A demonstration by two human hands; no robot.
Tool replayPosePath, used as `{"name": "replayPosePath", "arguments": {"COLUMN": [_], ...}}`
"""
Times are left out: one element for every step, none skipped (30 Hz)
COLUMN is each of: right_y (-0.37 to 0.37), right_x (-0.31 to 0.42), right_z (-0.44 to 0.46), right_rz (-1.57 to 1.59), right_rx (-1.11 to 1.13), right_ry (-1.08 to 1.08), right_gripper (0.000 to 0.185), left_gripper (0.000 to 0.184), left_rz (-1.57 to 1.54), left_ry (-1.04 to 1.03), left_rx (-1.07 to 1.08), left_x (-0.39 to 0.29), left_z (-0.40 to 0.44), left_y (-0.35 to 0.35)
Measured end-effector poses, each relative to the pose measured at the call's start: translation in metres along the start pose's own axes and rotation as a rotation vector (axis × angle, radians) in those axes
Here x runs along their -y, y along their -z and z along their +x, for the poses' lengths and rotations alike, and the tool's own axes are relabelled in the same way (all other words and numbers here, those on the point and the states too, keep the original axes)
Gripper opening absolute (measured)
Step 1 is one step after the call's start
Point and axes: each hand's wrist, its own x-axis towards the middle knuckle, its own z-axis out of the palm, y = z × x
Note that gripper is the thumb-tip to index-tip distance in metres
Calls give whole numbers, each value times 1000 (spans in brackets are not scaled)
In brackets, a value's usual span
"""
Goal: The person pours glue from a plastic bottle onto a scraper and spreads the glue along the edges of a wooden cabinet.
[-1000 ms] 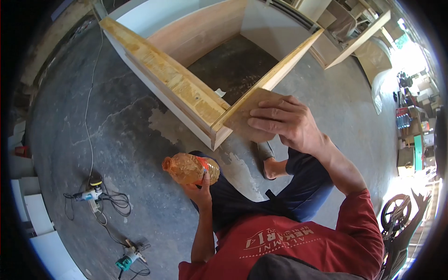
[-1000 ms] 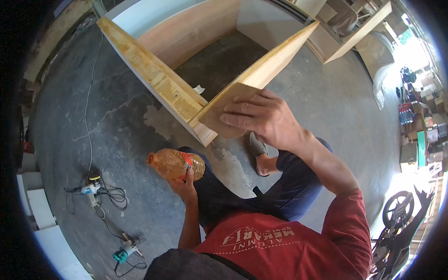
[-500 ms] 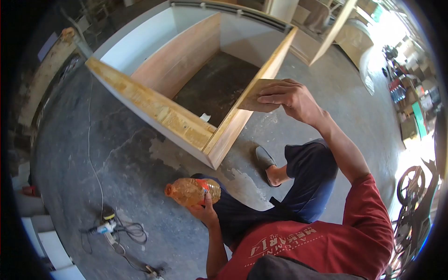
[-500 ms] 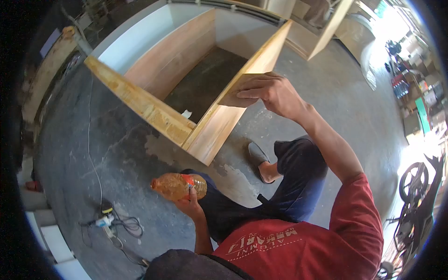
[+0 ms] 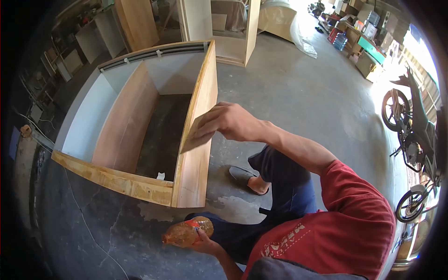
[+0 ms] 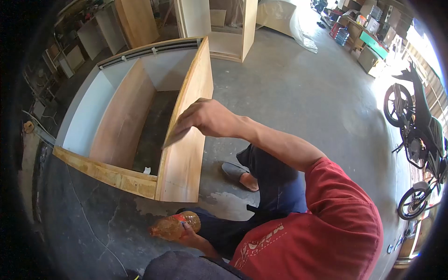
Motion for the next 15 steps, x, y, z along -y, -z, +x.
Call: {"name": "replayPosePath", "arguments": {"right_y": [3, 3, 4, 8, 8, 8, 9, 7, 4, 4, 3, 2, 3, 3, 4], "right_x": [8, 14, 14, 15, 20, 22, 23, 21, 16, 12, 9, 9, 9, 10, 9], "right_z": [2, 3, 0, -4, -3, -3, -4, -6, -10, -13, -16, -19, -19, -20, -21], "right_rz": [248, 500, 698, 879, 1152, 1182, 1285, 1382, 1403, 1480, 1552, 1559, 1530, 1501, 1508], "right_rx": [-134, -262, -385, -473, -646, -624, -727, -836, -824, -782, -742, -739, -742, -743, -739], "right_ry": [-113, -225, -387, -640, -681, -683, -741, -802, -807, -835, -863, -869, -887, -903, -903], "right_gripper": [31, 24, 17, 21, 27, 27, 31, 35, 35, 36, 37, 37, 37, 37, 37], "left_gripper": [82, 83, 83, 82, 82, 82, 79, 75, 76, 76, 76, 77, 77, 76, 76], "left_rz": [-30, -58, -51, -55, -54, -35, -37, -39, -95, -84, -133, -181, -175, -140, -105], "left_ry": [-21, -39, -36, -2, 31, 35, -13, -64, -48, -47, -47, -47, -46, -28, -11], "left_rx": [22, 40, 28, 72, 109, 81, 60, 44, 78, 67, 91, 119, 116, 136, 154], "left_x": [2, 4, 6, -3, -8, -5, 4, 15, 24, 19, 13, 7, 9, 13, 15], "left_z": [0, 0, -1, -1, -2, -3, -4, -4, -5, -5, -4, -5, -5, -3, -3], "left_y": [-2, -3, -2, -4, -2, -2, -4, -4, -1, 0, -3, -3, 0, 2, 4]}}
